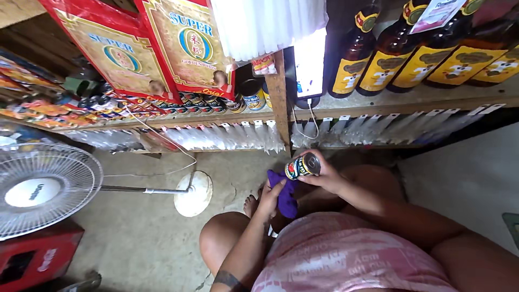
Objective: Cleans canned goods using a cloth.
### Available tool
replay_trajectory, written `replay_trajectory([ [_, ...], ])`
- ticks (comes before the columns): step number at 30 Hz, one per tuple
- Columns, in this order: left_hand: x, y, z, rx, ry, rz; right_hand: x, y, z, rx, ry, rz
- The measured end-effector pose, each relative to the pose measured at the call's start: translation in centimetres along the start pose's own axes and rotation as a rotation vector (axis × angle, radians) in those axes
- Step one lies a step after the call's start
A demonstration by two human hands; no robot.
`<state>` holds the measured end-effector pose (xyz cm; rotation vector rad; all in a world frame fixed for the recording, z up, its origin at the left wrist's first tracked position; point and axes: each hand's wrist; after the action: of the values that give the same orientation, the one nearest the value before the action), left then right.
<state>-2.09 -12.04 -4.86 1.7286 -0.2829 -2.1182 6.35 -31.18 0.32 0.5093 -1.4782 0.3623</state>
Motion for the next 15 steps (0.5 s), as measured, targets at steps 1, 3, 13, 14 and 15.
replay_trajectory([
  [1, -0.14, 0.03, 0.03, -0.034, 0.004, 0.026, 0.08, -0.13, 0.02, 0.011, 0.014, -0.004],
  [3, -0.51, 0.26, 0.03, -0.080, 0.012, 0.069, 0.09, -0.35, 0.17, 0.071, 0.013, -0.014],
  [13, -0.18, 0.65, 0.03, 0.088, 0.007, -0.100, -0.28, 0.03, 0.10, 0.144, -0.126, -0.048],
  [14, -0.12, 0.48, 0.00, 0.086, 0.011, -0.089, -0.19, -0.02, 0.01, 0.110, -0.101, -0.038],
  [15, -0.13, 0.31, -0.01, 0.073, 0.017, -0.070, -0.04, -0.08, -0.05, 0.075, -0.066, -0.023],
])
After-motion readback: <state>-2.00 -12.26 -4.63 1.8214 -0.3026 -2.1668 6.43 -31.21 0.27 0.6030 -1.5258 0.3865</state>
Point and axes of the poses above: each hand's wrist, its own z-axis away from the middle knuckle, its own y-axis out of the palm, x = y × z, and after that the axes turned 2 degrees about y, right-handed
